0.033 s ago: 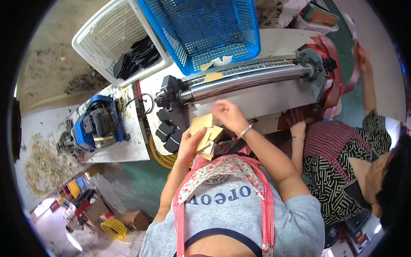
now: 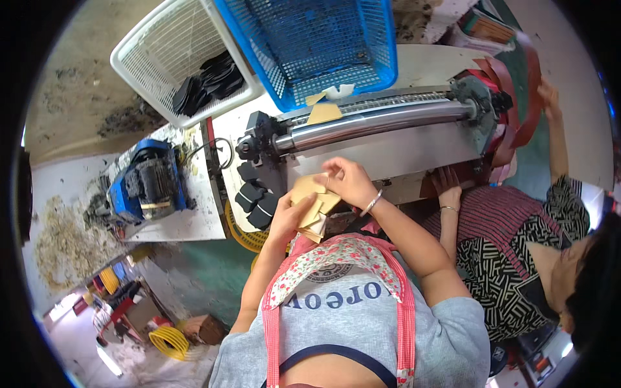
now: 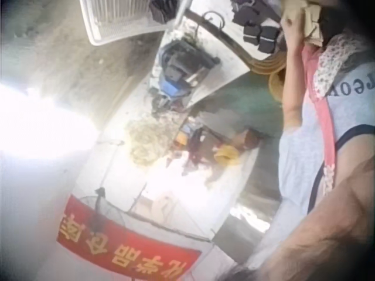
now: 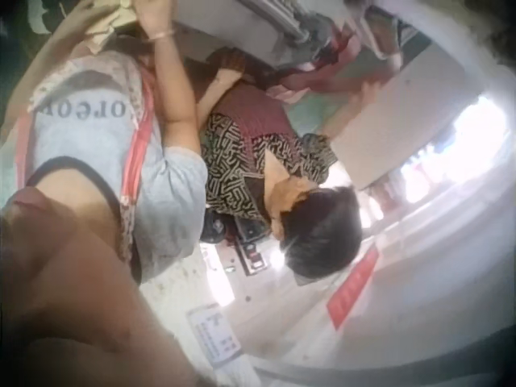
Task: Apply adhesive or reinforcement material to shoe components using a roller machine.
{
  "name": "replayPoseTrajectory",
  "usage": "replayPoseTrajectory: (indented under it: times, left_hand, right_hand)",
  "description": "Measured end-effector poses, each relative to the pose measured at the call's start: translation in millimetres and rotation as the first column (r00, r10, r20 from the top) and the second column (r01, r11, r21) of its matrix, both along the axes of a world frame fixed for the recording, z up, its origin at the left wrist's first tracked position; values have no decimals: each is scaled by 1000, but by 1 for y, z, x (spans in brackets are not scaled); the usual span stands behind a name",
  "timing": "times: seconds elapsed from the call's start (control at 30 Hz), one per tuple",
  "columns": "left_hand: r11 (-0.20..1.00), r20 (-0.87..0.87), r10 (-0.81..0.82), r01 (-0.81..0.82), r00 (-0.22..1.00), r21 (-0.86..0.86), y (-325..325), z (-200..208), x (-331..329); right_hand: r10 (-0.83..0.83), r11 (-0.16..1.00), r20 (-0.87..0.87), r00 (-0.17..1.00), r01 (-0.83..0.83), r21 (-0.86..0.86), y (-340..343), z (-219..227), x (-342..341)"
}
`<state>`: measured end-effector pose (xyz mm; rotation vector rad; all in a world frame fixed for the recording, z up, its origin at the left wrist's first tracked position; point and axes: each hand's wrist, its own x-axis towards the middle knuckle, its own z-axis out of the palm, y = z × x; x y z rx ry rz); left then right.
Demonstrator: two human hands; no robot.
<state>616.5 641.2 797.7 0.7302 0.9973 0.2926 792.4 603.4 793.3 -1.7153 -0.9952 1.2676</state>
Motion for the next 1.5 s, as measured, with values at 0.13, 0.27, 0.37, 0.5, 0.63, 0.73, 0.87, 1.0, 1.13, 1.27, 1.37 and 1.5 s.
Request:
replayPoseTrajectory:
  times: [0.13,0.27,0.37,0.5,0.63,0.73,0.87,1.0,1.13,1.27,1.37,1.5]
  left_hand:
    - [989,9,-136,135,991,56,-2,2,6]
    - [995,125,-11,24,992,-101,-2,-10,4]
    - [994,63,64,-58,996,-95,-1,-8,4]
    - [997,39,30,-27,999,-71,5,-8,8]
    - [996,49,2,3,999,-87,5,-6,14]
    - [987,84,41,-28,996,-158,6,-6,13]
    - [997,17,32,-31,999,-77,7,-14,14]
    - [998,7,10,-10,1000,-54,10,-11,17]
    - [996,38,0,3,999,-88,9,-4,18]
    - [995,1,12,-12,1000,-98,8,-7,19]
    - [994,-10,-6,4,1000,-108,8,-10,18]
    - [995,34,-60,63,998,-72,9,-11,9]
  right_hand:
    - [-67,997,-174,982,60,-45,-10,-13,6]
    - [-359,903,-364,859,221,-368,-13,-37,28]
    - [-596,735,-697,399,620,-273,15,-19,11]
    - [-151,984,-225,963,125,-125,-4,-2,4]
    - [-22,999,-39,999,21,-30,-14,-23,12]
    - [-538,830,-332,775,418,-369,-3,-25,22]
    - [-622,733,-642,449,622,-276,27,-3,11]
    - [23,998,-77,997,-27,-55,-6,1,9]
    - [-70,984,18,997,72,-165,-6,-6,15]
    - [-330,928,-61,942,312,-203,1,-31,10]
    - [-634,773,-406,658,556,-306,13,-39,16]
    - [-623,778,-319,714,525,-344,-2,-20,8]
